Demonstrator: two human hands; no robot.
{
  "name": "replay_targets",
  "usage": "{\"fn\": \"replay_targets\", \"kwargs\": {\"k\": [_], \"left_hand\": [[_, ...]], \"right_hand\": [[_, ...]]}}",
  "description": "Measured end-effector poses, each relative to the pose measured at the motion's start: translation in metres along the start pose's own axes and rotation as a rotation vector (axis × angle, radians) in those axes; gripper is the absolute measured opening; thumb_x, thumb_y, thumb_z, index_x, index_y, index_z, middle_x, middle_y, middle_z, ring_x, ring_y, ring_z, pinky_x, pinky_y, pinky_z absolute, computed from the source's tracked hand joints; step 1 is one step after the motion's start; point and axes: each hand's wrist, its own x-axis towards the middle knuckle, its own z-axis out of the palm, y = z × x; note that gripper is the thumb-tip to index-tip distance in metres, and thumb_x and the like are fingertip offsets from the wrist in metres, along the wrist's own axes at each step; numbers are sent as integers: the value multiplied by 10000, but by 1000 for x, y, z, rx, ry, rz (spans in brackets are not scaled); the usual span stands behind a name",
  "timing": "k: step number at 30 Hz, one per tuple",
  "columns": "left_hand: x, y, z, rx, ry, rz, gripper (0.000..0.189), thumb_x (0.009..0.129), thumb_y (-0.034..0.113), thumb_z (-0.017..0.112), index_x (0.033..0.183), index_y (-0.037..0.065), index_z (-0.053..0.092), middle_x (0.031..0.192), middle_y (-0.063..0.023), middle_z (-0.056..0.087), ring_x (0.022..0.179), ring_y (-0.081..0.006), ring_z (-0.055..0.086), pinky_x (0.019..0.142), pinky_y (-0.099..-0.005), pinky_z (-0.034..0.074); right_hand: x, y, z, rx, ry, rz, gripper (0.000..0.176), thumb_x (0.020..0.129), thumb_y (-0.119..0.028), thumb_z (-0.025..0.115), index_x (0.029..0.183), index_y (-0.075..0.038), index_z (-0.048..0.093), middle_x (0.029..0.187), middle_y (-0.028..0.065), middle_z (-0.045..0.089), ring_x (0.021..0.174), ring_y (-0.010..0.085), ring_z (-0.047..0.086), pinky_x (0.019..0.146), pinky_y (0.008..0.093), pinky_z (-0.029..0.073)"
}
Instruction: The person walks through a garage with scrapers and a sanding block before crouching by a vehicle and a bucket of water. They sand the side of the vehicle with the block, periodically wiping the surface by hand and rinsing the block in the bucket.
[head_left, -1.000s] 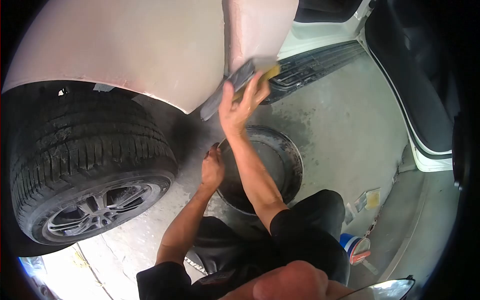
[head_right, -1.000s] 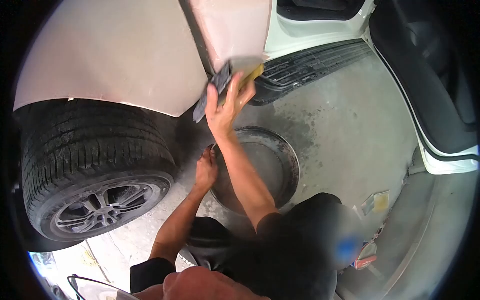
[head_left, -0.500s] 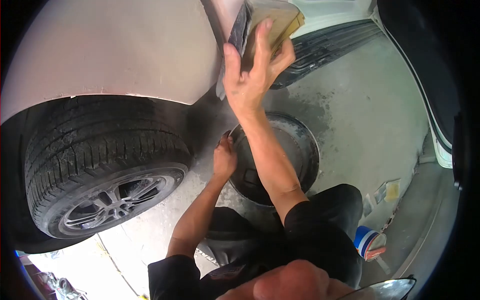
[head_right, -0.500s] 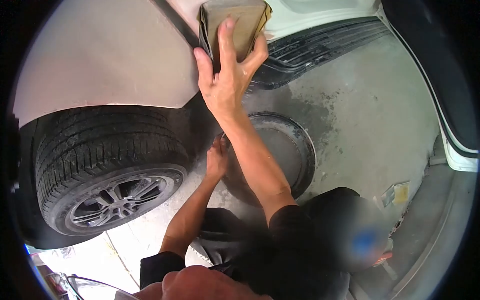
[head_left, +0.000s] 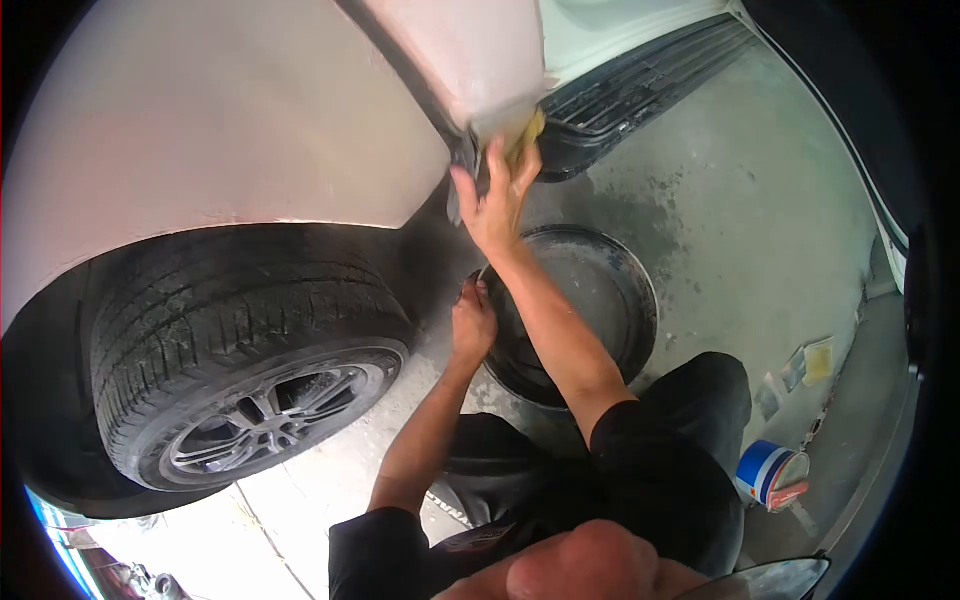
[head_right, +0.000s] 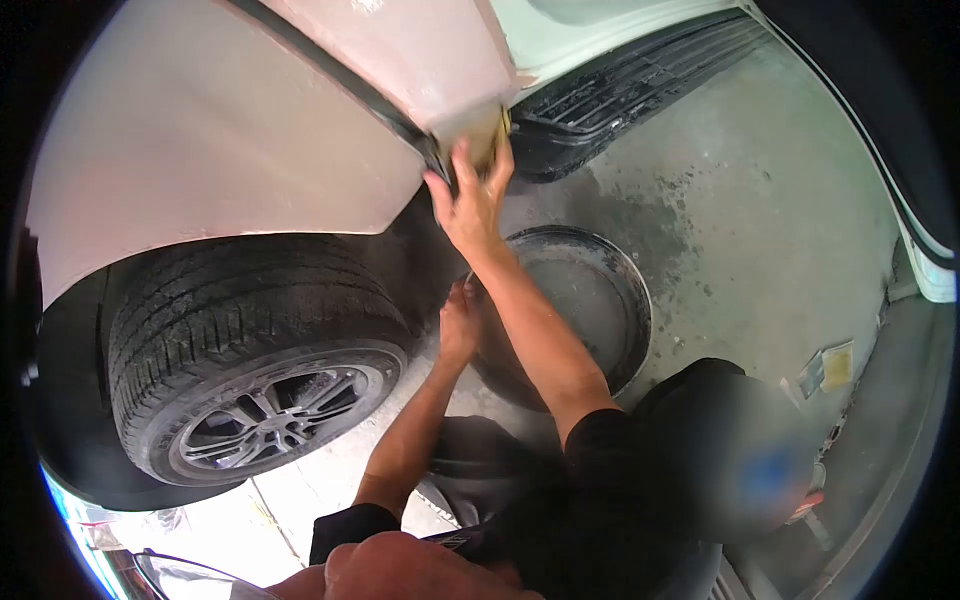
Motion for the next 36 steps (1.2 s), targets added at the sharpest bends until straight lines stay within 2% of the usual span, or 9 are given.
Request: {"fn": "replay_targets", "kwargs": {"k": [4, 7, 10, 14, 20, 23, 26, 29, 36], "left_hand": [[-1, 5, -4, 66, -36, -45, 355, 1040, 197, 394, 1269, -28, 546, 1087, -348, 632, 999, -526, 607, 847, -559, 486], [-3, 17, -12, 10, -91, -92, 360, 1043, 201, 390, 1264, -38, 544, 1081, -351, 632, 998, -525, 610, 856, -561, 485], [-1, -3, 2, -8, 7, 53, 366, 1044, 206, 390, 1264, -45, 541, 1073, -348, 635, 991, -517, 617, 846, -563, 486], [0, 4, -4, 42, 0, 14, 364, 1044, 205, 390, 1261, -44, 542, 1077, -343, 637, 983, -512, 621, 841, -561, 490], [1, 3, 0, 17, -10, -7, 347, 1041, 205, 397, 1253, -21, 553, 1068, -342, 642, 996, -512, 620, 845, -560, 493], [-2, 1, -1, -6, 29, 4, 338, 1037, 203, 402, 1257, -6, 552, 1038, -338, 650, 978, -517, 622, 835, -565, 494], [1, 1, -3, -10, 27, 47, 337, 1034, 197, 402, 1267, 2, 547, 1018, -336, 654, 957, -520, 625, 826, -565, 496], [-9, -4, 0, -25, 0, 17, 336, 1032, 191, 402, 1270, 1, 545, 1022, -338, 652, 954, -519, 626, 827, -559, 499], [-1, -4, 0, -44, 13, 25, 339, 1033, 191, 399, 1263, -7, 549, 1075, -334, 644, 1000, -505, 620, 869, -548, 489]], "right_hand": [[26, -4, -1, 33, 50, -28, 639, 846, -150, 768, 1421, -52, 505, 1408, 310, 283, 1282, 497, 350, 1033, 568, 373], [113, -47, -10, -58, 81, -109, 636, 785, -216, 822, 1372, -162, 584, 1387, 330, 346, 1222, 478, 409, 997, 527, 385], [66, -24, -9, -45, 56, -87, 677, 773, -203, 831, 1394, -174, 562, 1384, 334, 347, 1222, 480, 413, 998, 535, 385], [13, 4, 3, 84, 112, -36, 675, 764, -179, 840, 1383, -168, 573, 1390, 335, 355, 1242, 483, 413, 1002, 540, 393], [119, -60, -19, -75, -23, -120, 650, 830, -143, 786, 1422, -88, 521, 1415, 316, 295, 1334, 518, 338, 1072, 556, 360], [44, -7, -10, -41, 36, -123, 650, 776, -193, 830, 1377, -164, 586, 1393, 337, 364, 1220, 485, 429, 993, 523, 405], [55, -16, -16, -45, -5, -151, 646, 806, -139, 801, 1403, -86, 558, 1397, 320, 318, 1224, 448, 408, 1010, 487, 396], [150, -82, -16, -126, -13, -190, 632, 807, -143, 796, 1393, -82, 568, 1404, 320, 308, 1267, 470, 399, 1040, 511, 389], [66, -29, -20, -104, -20, -172, 661, 808, -206, 803, 1418, -158, 553, 1379, 365, 361, 1226, 479, 420, 997, 530, 398]]}}
